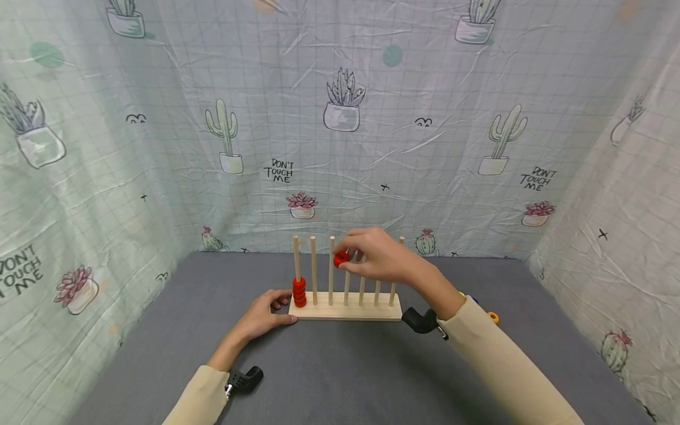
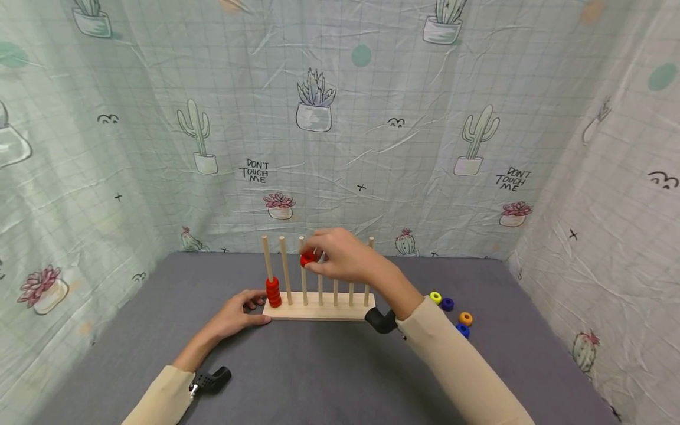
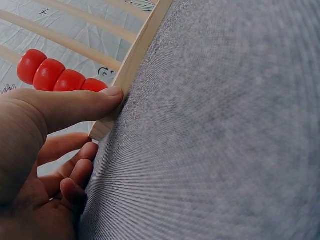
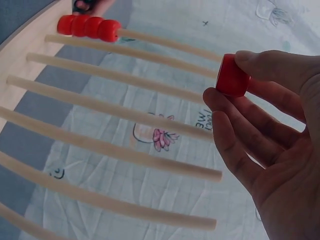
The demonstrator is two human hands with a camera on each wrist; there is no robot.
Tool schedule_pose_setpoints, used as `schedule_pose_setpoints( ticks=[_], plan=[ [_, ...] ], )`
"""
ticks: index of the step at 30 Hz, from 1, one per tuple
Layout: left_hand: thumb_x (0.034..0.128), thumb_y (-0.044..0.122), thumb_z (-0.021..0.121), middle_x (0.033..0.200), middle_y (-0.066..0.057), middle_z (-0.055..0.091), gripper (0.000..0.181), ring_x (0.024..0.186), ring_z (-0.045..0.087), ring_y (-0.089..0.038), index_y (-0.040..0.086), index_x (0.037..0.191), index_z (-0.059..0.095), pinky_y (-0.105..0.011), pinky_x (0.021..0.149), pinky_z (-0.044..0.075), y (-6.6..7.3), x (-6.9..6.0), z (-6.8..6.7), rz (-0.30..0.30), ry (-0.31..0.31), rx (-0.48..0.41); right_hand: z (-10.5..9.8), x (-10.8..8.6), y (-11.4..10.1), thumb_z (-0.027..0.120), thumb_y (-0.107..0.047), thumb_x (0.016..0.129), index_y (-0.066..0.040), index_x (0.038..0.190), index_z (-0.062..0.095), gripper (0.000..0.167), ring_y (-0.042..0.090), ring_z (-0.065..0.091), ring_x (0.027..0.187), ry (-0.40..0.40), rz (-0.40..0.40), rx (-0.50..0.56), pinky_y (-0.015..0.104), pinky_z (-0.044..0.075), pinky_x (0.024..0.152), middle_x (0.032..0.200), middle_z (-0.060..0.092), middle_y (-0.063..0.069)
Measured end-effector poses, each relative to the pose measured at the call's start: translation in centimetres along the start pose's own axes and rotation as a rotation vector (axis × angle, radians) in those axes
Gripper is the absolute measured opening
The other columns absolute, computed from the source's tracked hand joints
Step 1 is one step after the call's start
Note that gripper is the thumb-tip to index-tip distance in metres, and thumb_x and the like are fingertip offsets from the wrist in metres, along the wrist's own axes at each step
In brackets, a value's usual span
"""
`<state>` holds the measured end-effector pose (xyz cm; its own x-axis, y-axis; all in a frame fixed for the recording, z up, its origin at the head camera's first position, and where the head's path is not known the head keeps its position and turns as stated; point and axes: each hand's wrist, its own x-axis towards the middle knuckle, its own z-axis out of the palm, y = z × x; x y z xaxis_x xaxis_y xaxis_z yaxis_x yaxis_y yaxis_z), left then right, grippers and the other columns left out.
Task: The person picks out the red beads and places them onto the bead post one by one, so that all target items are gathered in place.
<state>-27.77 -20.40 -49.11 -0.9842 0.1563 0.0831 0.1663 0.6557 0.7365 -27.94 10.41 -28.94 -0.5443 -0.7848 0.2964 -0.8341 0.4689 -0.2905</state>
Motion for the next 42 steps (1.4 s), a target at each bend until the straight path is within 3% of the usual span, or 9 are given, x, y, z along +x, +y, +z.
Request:
schedule_pose_setpoints(
  ticks=[14, 26, 42],
  plan=[
    [0.0794, 0.029, 0.089, 0.114, -0.005, 0.065, 0.068, 0.099, 0.056, -0.019, 0.011, 0.140, 0.064, -0.038, 0.086, 0.045, -0.1, 0.1, 0.0, -0.006, -0.002, -0.008, -0.4, 1.9, -1.2, 0.072, -0.016, 0.097, -0.010, 0.119, 0.075, 0.023, 0.016, 0.071, 0.090, 0.023, -0.009, -0.031, 0.034, 0.061, 0.080, 0.110, 0.071, 0.004],
    [0.0792, 0.028, 0.089, 0.114, -0.008, 0.065, 0.069, 0.100, 0.057, -0.021, 0.008, 0.140, 0.064, -0.038, 0.084, 0.046, 0.0, 0.0, -0.1, 0.001, -0.014, -0.008, -0.5, 3.3, -2.0, 0.070, -0.016, 0.098, -0.012, 0.124, 0.073, 0.026, 0.018, 0.071, 0.095, 0.019, 0.000, -0.059, 0.027, 0.058, 0.083, 0.117, 0.070, 0.004],
    [0.0788, 0.027, 0.090, 0.112, -0.006, 0.065, 0.068, 0.098, 0.057, -0.019, 0.010, 0.139, 0.065, -0.037, 0.084, 0.046, -0.2, 0.2, 0.0, -0.011, 0.001, -0.008, -0.6, 5.4, -1.8, 0.070, -0.013, 0.098, -0.010, 0.122, 0.073, 0.025, 0.020, 0.071, 0.098, 0.025, -0.053, -0.036, 0.023, 0.057, 0.080, 0.118, 0.071, 0.006]
  ],
)
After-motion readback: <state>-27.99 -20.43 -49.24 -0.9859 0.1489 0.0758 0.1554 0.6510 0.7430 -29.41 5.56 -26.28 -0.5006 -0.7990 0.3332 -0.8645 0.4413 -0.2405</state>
